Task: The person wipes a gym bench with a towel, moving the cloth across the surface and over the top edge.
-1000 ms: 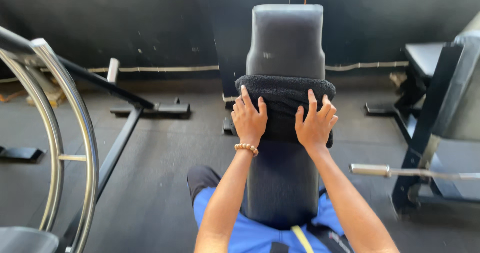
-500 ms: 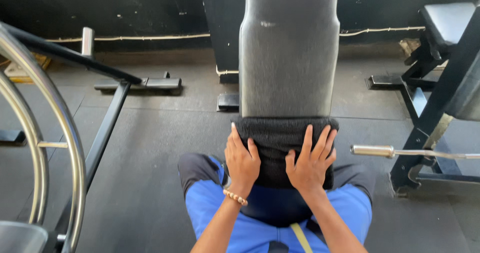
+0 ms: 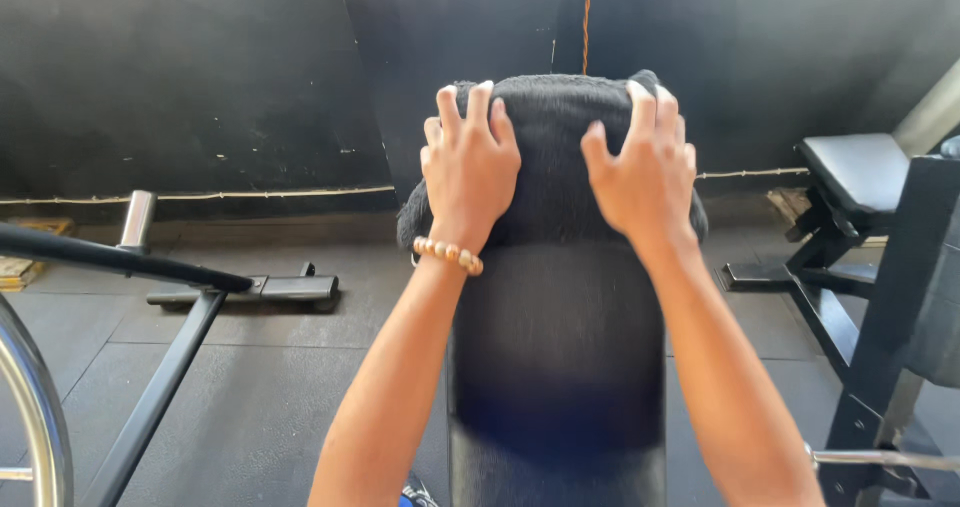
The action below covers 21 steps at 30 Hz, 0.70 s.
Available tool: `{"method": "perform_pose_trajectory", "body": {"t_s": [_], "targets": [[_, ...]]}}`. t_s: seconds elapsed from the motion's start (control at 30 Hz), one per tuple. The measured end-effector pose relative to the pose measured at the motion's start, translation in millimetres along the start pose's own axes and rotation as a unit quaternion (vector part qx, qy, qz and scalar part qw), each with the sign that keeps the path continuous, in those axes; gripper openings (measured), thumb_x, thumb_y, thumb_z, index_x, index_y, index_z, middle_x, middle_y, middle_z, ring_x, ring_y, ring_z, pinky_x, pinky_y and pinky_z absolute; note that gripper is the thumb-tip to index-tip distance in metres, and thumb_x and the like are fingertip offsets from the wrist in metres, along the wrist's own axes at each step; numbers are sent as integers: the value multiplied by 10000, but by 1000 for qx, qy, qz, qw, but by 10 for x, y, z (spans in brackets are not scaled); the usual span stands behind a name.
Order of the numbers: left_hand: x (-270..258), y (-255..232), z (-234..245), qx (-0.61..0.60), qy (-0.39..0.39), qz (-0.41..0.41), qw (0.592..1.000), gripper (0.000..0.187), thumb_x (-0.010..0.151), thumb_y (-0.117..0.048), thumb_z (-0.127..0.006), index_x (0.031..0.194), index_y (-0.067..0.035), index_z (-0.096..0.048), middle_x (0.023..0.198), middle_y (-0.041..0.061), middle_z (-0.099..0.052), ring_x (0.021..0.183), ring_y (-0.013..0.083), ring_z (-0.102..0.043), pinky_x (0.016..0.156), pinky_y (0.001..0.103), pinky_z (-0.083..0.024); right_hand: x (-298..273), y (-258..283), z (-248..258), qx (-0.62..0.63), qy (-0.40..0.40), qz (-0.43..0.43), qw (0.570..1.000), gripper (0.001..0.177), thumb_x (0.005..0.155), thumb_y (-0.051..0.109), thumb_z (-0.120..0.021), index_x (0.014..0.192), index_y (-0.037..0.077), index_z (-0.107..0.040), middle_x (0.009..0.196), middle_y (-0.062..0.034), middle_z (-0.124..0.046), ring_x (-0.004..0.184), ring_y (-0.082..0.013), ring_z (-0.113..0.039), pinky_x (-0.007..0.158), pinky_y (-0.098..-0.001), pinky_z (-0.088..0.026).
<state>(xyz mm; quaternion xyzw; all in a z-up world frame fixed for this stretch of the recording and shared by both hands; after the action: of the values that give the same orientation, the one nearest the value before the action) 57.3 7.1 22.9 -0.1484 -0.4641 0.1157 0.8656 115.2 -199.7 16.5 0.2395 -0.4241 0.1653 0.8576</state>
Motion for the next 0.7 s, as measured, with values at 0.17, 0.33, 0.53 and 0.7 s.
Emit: {"method": "perform_pose_trajectory", "body": {"t_s": [0.17, 0.33, 0.53, 0.7], "targets": [[681, 178, -407, -15, 158, 116, 980, 582, 1058, -520, -307, 1168, -150, -742, 1179, 132, -711, 1030, 473, -747, 890, 618, -591, 831, -347, -464, -15, 183, -129, 974, 573, 999, 782, -510, 1162, 329, -819, 1009, -101, -792, 1029, -449, -755, 818, -610, -577], [945, 315, -599, 8, 304, 198, 932, 675, 904, -538, -363, 1186, -115, -807, 1120, 196, -796, 1180, 417, -745, 1006, 554, -549, 966, -306, -549, -29, 338, -222, 914, 961, 885, 872, -511, 1426, 99, -691, 1419, -247, -680, 1363, -420, -618, 1121, -618, -464], [827, 157, -404, -13, 298, 202, 933, 661, 1000, -390, -295, 1247, -13, -779, 1208, 233, -784, 1195, 435, -740, 1061, 553, -547, 848, -154, -377, 46, 331, -250, 909, 838, 1015, 681, -427, 1440, 3, -680, 1443, -282, -663, 1409, -446, -572, 1171, -613, -422], [637, -8, -209, -8, 194, 149, 970, 622, 1060, -355, -271, 1172, 3, -767, 1155, 256, -789, 1126, 481, -754, 1027, 586, -562, 843, -109, -307, 40, 309, -238, 920, 758, 1058, 623, -327, 1365, 73, -748, 1412, -272, -692, 1392, -469, -586, 1163, -639, -426]]}}
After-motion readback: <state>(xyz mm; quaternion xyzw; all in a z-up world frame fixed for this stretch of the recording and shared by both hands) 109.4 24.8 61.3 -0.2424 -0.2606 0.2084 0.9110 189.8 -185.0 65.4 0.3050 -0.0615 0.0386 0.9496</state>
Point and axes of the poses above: each hand's wrist, its own x-axis towards the middle knuckle, its own z-axis out of the back of the hand, y = z × x, the point moved 7 cm from there along x, towards the middle knuckle
